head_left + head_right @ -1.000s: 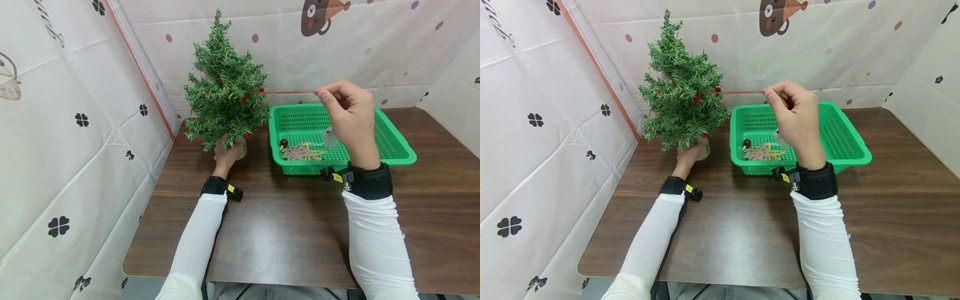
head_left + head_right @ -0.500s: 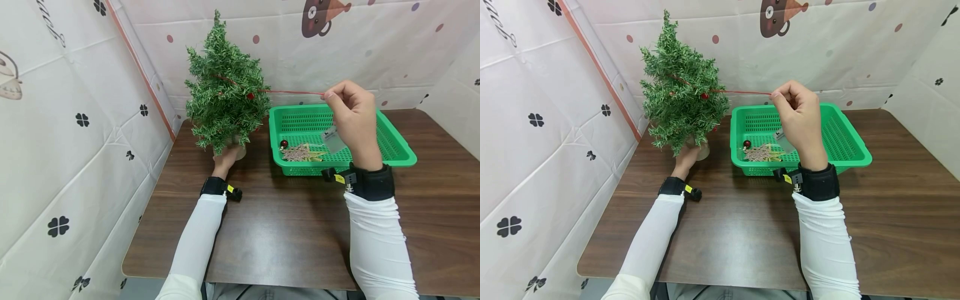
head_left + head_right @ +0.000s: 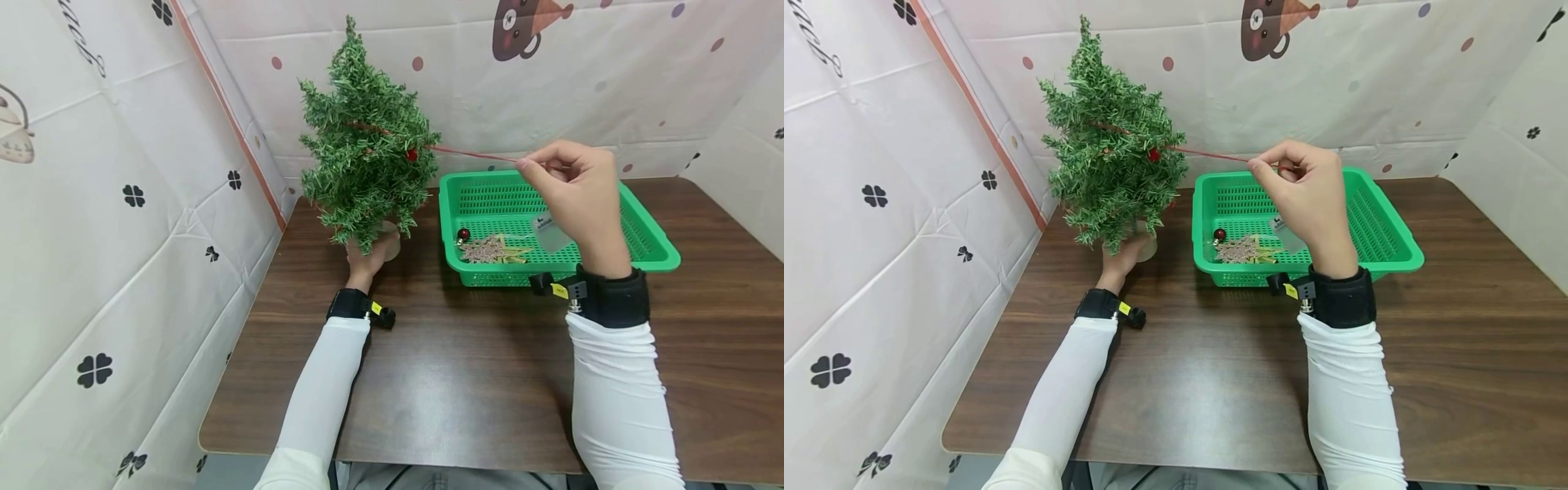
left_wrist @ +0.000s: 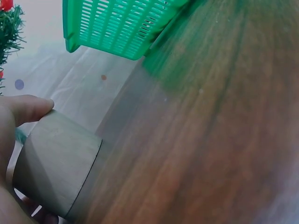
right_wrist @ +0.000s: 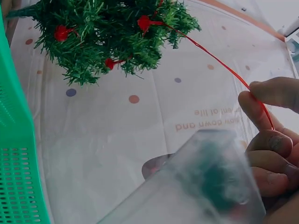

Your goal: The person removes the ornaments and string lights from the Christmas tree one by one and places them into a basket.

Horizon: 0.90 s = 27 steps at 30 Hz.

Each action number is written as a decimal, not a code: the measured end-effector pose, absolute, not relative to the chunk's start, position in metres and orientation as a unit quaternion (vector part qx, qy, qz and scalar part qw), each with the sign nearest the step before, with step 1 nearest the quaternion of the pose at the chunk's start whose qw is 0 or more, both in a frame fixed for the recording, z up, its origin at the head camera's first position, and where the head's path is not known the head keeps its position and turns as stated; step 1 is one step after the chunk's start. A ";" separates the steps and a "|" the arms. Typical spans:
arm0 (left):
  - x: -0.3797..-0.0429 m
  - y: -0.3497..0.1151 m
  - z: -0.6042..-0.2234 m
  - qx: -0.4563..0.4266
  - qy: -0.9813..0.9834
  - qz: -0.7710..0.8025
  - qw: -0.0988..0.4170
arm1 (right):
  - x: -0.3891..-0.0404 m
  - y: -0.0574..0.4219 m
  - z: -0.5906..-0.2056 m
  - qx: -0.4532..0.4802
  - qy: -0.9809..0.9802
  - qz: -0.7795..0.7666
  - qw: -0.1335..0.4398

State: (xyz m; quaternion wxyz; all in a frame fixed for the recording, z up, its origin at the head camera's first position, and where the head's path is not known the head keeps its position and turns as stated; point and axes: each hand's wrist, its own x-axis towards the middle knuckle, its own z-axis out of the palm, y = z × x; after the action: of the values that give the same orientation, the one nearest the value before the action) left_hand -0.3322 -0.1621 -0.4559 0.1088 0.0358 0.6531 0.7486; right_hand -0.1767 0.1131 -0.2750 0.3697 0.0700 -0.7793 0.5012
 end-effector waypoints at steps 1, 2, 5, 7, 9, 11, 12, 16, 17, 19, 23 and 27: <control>-0.331 -0.162 -0.457 0.024 0.716 0.694 0.076 | -0.176 0.113 -0.274 0.074 -0.776 0.501 0.375; -0.332 -0.162 -0.461 0.012 0.721 0.689 0.073 | -0.176 0.112 -0.274 0.076 -0.773 0.501 0.381; -0.335 -0.162 -0.462 0.057 0.761 0.646 0.017 | -0.175 0.110 -0.272 0.083 -0.761 0.501 0.403; -0.338 -0.161 -0.464 0.092 0.773 0.627 -0.023 | -0.174 0.108 -0.271 0.084 -0.755 0.500 0.416; -0.340 -0.161 -0.465 0.114 0.785 0.607 -0.050 | -0.174 0.108 -0.271 0.083 -0.753 0.493 0.427; -0.340 -0.161 -0.465 0.111 0.791 0.600 -0.048 | -0.174 0.109 -0.271 0.084 -0.755 0.484 0.433; -0.340 -0.161 -0.465 0.108 0.797 0.592 -0.047 | -0.175 0.109 -0.271 0.081 -0.757 0.480 0.436; -0.342 -0.162 -0.465 0.104 0.804 0.583 -0.050 | -0.176 0.110 -0.273 0.070 -0.762 0.471 0.439; -0.342 -0.162 -0.465 0.104 0.807 0.579 -0.051 | -0.177 0.110 -0.273 0.065 -0.762 0.473 0.439; -0.343 -0.163 -0.464 0.104 0.811 0.574 -0.050 | -0.177 0.110 -0.273 0.063 -0.764 0.471 0.437; -0.343 -0.163 -0.463 0.096 0.821 0.561 -0.053 | -0.177 0.109 -0.272 0.060 -0.766 0.468 0.436; -0.344 -0.161 -0.465 0.096 0.827 0.547 -0.085 | -0.175 0.107 -0.271 0.051 -0.768 0.463 0.440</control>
State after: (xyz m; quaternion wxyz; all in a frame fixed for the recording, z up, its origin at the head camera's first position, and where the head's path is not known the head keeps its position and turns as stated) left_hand -0.3444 -0.1613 -0.4649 -0.0852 0.0960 0.8272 0.5470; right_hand -0.1752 0.1068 -0.2709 0.4397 0.0512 -0.7678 0.4631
